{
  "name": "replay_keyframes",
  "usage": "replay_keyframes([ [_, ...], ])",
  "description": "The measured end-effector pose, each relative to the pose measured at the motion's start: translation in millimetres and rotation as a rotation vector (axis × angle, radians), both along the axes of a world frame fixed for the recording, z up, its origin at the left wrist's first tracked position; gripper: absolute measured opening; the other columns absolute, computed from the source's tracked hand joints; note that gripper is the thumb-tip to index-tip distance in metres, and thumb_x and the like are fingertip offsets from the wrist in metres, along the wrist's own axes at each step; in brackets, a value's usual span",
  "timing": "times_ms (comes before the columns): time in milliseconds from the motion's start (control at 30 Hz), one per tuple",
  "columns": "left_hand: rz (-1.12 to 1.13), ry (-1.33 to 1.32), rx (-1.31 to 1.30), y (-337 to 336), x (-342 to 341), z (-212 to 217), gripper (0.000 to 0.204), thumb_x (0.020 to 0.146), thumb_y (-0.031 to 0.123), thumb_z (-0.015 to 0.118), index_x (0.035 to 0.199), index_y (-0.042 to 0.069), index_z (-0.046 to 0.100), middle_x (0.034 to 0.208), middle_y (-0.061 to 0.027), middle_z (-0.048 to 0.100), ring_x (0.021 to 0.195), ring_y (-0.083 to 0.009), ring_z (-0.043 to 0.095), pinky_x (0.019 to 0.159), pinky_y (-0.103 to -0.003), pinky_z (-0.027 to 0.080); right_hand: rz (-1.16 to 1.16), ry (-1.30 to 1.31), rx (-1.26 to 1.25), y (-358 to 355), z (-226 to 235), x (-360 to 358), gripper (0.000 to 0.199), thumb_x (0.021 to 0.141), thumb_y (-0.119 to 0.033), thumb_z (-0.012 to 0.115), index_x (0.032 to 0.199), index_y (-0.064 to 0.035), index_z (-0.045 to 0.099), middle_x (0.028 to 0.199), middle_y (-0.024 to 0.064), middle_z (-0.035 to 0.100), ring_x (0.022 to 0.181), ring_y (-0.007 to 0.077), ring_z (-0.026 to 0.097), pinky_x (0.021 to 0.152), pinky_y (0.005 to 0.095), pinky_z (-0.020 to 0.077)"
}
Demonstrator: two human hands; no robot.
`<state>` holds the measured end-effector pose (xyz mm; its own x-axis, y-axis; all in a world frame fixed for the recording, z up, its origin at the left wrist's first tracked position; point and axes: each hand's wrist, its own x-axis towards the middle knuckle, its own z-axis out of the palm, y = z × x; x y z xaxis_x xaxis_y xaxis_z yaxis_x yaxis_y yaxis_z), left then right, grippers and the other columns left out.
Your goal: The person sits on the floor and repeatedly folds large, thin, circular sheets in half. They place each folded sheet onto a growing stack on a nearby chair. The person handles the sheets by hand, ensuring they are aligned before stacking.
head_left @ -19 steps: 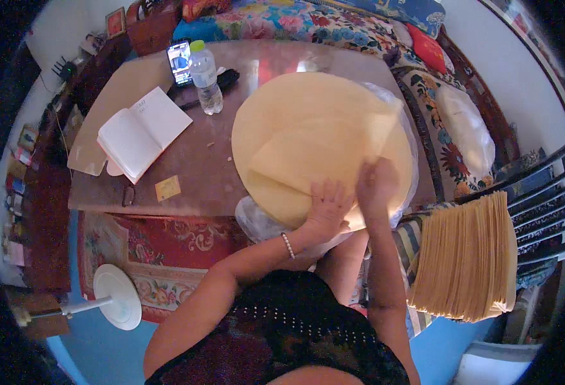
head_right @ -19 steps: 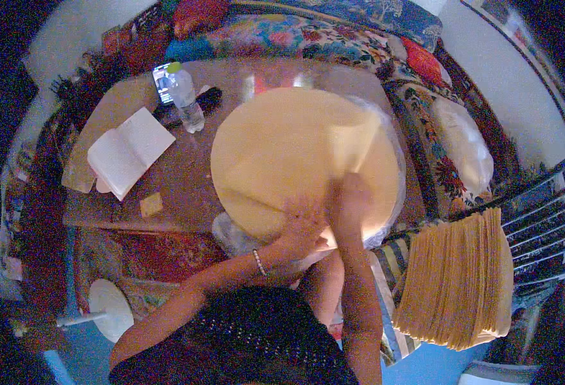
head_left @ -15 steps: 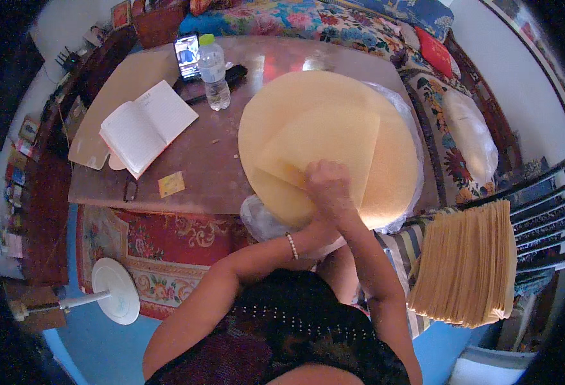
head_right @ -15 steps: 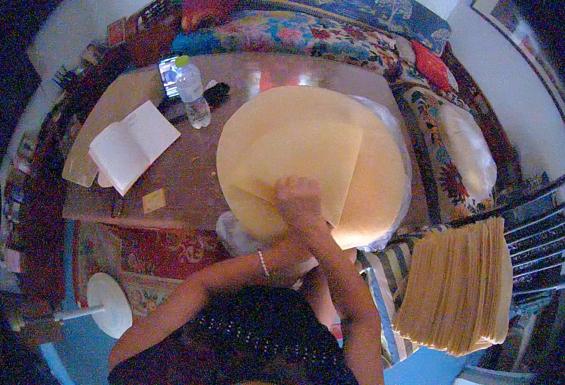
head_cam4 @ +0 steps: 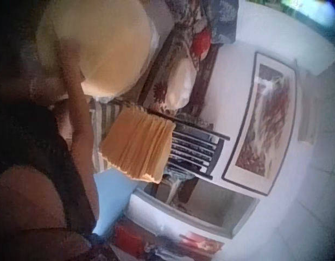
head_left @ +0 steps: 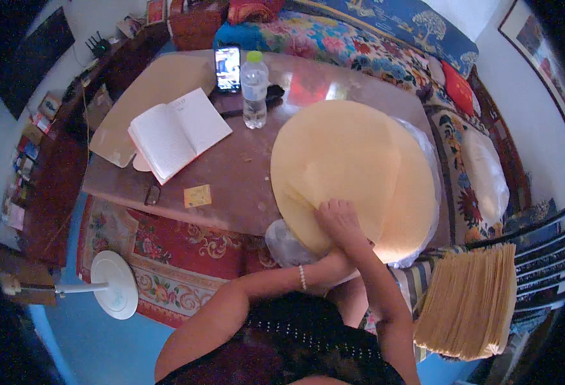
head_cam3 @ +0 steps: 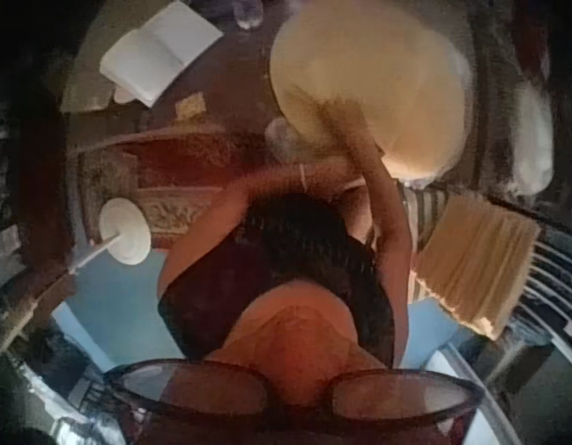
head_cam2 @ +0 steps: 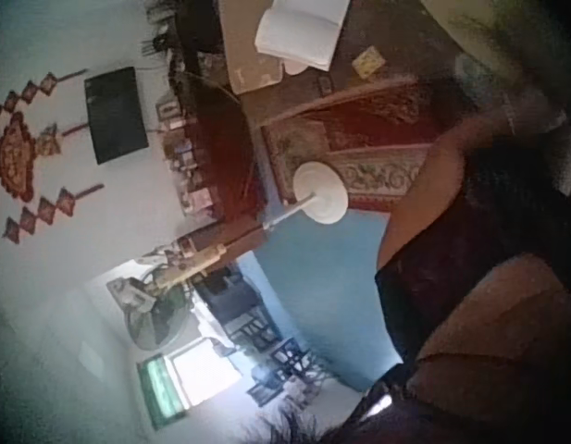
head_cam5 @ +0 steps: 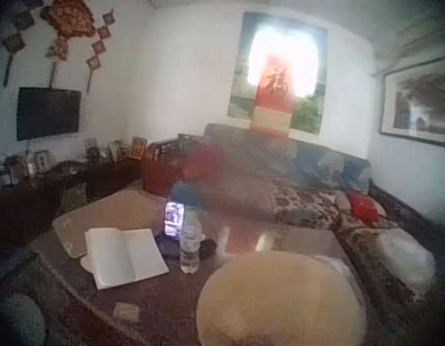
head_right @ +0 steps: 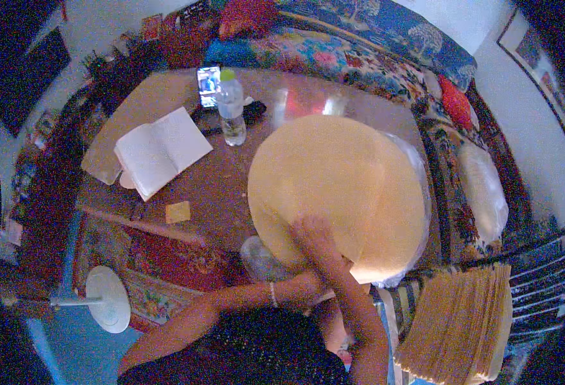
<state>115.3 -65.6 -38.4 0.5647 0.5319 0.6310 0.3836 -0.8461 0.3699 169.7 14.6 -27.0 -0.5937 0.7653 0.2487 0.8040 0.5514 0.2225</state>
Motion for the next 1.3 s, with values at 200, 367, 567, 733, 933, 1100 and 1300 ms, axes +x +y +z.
replay_keyframes([
  [200, -0.548, 0.117, -0.668, 56.5, -65.8, 16.4, 0.03, 0.081, 0.024, 0.058, 0.104, 0.005, 0.057, 0.102, -0.0167, 0.059, 0.099, -0.0344, 0.053, 0.087, -0.042, 0.041, 0.015, 0.112, -0.143, 6.7, 8.7, 2.3, 0.021, 0.079, -0.03, 0.061, 0.076, -0.0088, 0.057, 0.072, 0.0079, 0.057, 0.069, 0.0264, 0.057, 0.063, 0.0394, 0.0432],
  [367, 0.078, -0.135, -0.193, 90.3, -62.8, 7.8, 0.043, 0.079, 0.034, 0.059, 0.108, 0.003, 0.055, 0.109, -0.0153, 0.057, 0.103, -0.0323, 0.051, 0.092, -0.041, 0.037, 0.089, 0.469, -0.4, 9.5, -16.2, 25.8, 0.026, 0.076, -0.026, 0.063, 0.094, -0.0082, 0.06, 0.091, 0.0121, 0.06, 0.083, 0.0337, 0.057, 0.076, 0.0427, 0.0451],
  [567, 0.165, 0.176, -0.317, 98.6, -58.9, 1.6, 0.06, 0.081, 0.042, 0.054, 0.125, 0.002, 0.047, 0.13, -0.0166, 0.046, 0.122, -0.0315, 0.039, 0.105, -0.043, 0.023, 0.066, 0.586, -0.5, 0.9, 7.9, 56.1, 0.036, 0.078, -0.028, 0.061, 0.11, -0.012, 0.057, 0.113, 0.0141, 0.056, 0.103, 0.0359, 0.053, 0.088, 0.0435, 0.0435],
  [733, 0.351, 0.438, -0.165, 86.3, -56.3, 13.3, 0.068, 0.08, 0.052, 0.053, 0.13, 0.007, 0.044, 0.136, -0.0167, 0.04, 0.128, -0.0379, 0.03, 0.107, -0.05, 0.017, -0.13, 0.437, -0.351, 19.8, 17.7, 102.5, 0.049, 0.081, -0.034, 0.058, 0.124, -0.0106, 0.049, 0.124, 0.0158, 0.048, 0.113, 0.0345, 0.044, 0.093, 0.0502, 0.0334],
  [933, 0.458, 0.5, -0.211, 82.9, -51.0, 8.0, 0.072, 0.078, 0.059, 0.053, 0.134, 0.015, 0.043, 0.14, -0.0183, 0.034, 0.129, -0.044, 0.025, 0.106, -0.057, 0.013, -0.375, 0.259, -0.13, 64.8, -3.7, 136.6, 0.052, 0.087, -0.041, 0.046, 0.132, -0.0149, 0.044, 0.139, 0.0162, 0.036, 0.129, 0.0347, 0.031, 0.1, 0.057, 0.023],
  [1100, 0.451, 0.496, -0.226, 79.7, -55.8, 8.1, 0.079, 0.074, 0.064, 0.053, 0.134, 0.013, 0.042, 0.143, -0.0199, 0.028, 0.13, -0.045, 0.023, 0.105, -0.059, 0.013, -0.606, 0.312, -0.266, 115.1, 2.1, 151.9, 0.059, 0.089, -0.044, 0.043, 0.138, -0.0107, 0.036, 0.145, 0.0173, 0.028, 0.134, 0.0359, 0.022, 0.107, 0.0573, 0.0135],
  [1300, 0.435, 0.415, -0.208, 76.0, -58.5, 7.5, 0.088, 0.068, 0.069, 0.056, 0.133, 0.011, 0.043, 0.143, -0.0207, 0.027, 0.13, -0.0467, 0.022, 0.105, -0.06, 0.012, -0.675, 0.562, 0.06, 102.8, -28.1, 150.3, 0.069, 0.079, -0.027, 0.06, 0.136, 0.0006, 0.032, 0.131, 0.0279, 0.038, 0.12, 0.039, 0.036, 0.1, 0.0491, 0.0276],
])
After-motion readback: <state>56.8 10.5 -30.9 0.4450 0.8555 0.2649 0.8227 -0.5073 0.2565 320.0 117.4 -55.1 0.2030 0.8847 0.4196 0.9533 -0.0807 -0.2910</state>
